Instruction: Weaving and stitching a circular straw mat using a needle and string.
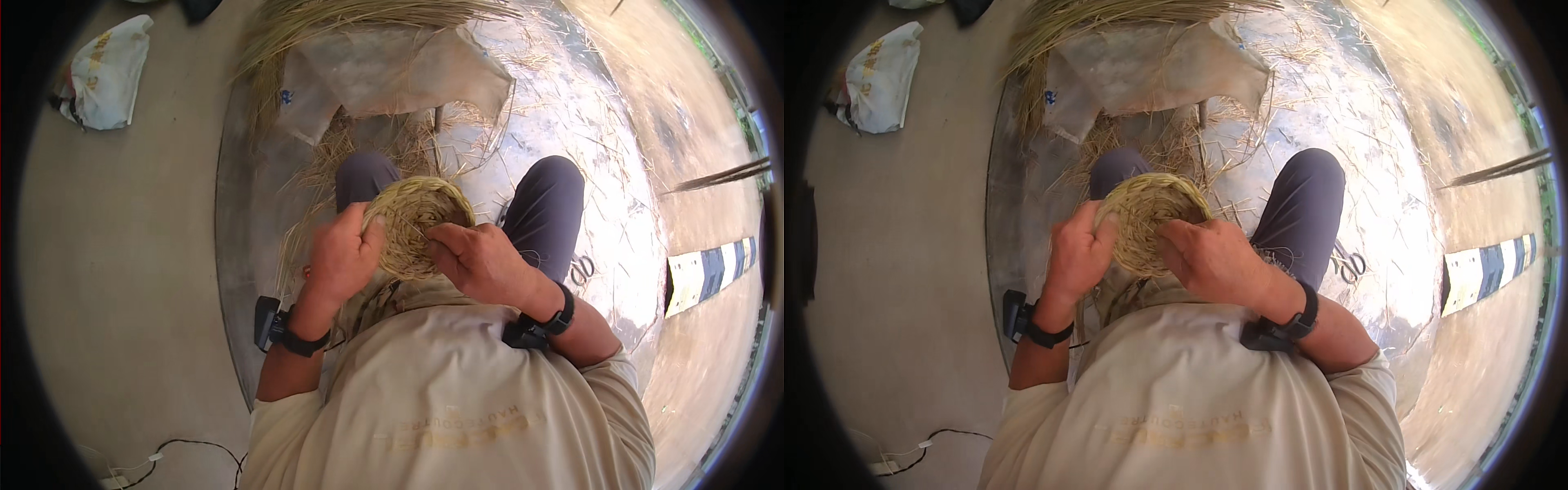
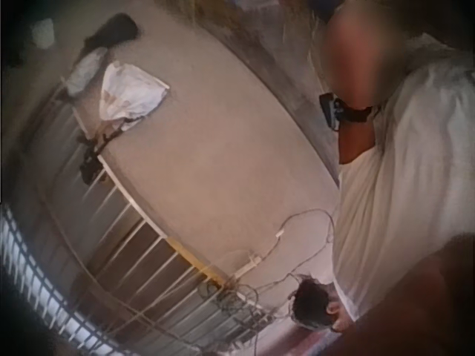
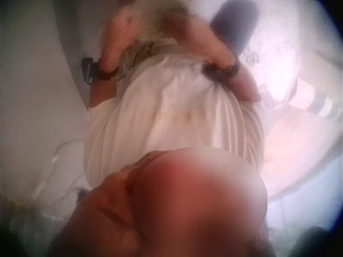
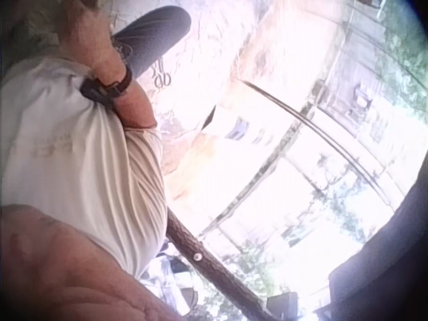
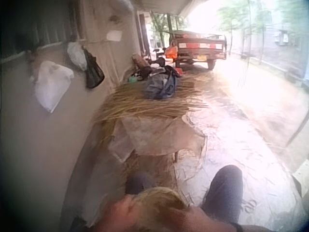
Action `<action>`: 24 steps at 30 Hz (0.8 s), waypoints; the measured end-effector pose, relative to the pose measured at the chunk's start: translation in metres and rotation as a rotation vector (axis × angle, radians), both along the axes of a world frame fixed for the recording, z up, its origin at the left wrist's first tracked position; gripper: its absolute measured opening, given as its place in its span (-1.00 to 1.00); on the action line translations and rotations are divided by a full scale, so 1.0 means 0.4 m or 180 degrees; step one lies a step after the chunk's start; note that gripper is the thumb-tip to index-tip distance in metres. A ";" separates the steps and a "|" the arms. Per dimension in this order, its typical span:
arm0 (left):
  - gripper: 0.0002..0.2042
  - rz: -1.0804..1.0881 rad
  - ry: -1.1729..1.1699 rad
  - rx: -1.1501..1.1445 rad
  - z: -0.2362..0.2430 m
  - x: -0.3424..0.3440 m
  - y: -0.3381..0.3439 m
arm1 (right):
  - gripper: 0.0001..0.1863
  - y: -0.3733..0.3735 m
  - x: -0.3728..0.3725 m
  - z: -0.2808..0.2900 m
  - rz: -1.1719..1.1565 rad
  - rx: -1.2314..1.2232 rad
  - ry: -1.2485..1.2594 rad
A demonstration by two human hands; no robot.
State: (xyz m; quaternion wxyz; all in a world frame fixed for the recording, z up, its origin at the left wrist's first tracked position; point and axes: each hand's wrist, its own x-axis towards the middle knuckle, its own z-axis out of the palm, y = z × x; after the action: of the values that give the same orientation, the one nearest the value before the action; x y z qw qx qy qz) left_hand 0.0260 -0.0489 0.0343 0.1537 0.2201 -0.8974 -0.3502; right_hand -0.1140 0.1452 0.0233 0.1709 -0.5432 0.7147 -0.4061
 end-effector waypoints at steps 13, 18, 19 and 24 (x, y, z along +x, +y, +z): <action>-0.83 -0.0257 0.0081 -0.0060 -0.010 -0.012 0.008 | -0.89 0.019 0.016 -0.005 -0.0094 0.0123 0.0048; -0.83 -0.0197 0.0232 -0.0272 -0.024 -0.010 0.022 | -0.90 0.001 0.029 -0.035 -0.0104 0.0208 0.0287; -0.83 -0.0156 0.0252 -0.0290 -0.026 -0.011 0.025 | -0.90 -0.005 0.030 -0.035 -0.0050 0.0176 0.0400; -0.82 -0.0104 -0.0077 -0.0456 -0.022 -0.013 0.059 | -0.87 -0.056 0.021 -0.051 -0.0354 -0.0095 -0.0463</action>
State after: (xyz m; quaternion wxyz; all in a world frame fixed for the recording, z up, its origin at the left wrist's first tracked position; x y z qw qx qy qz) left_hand 0.0210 -0.0252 0.0255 0.1524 0.1981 -0.9254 -0.2848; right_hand -0.1058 0.1229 0.0031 0.1914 -0.4742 0.7234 -0.4639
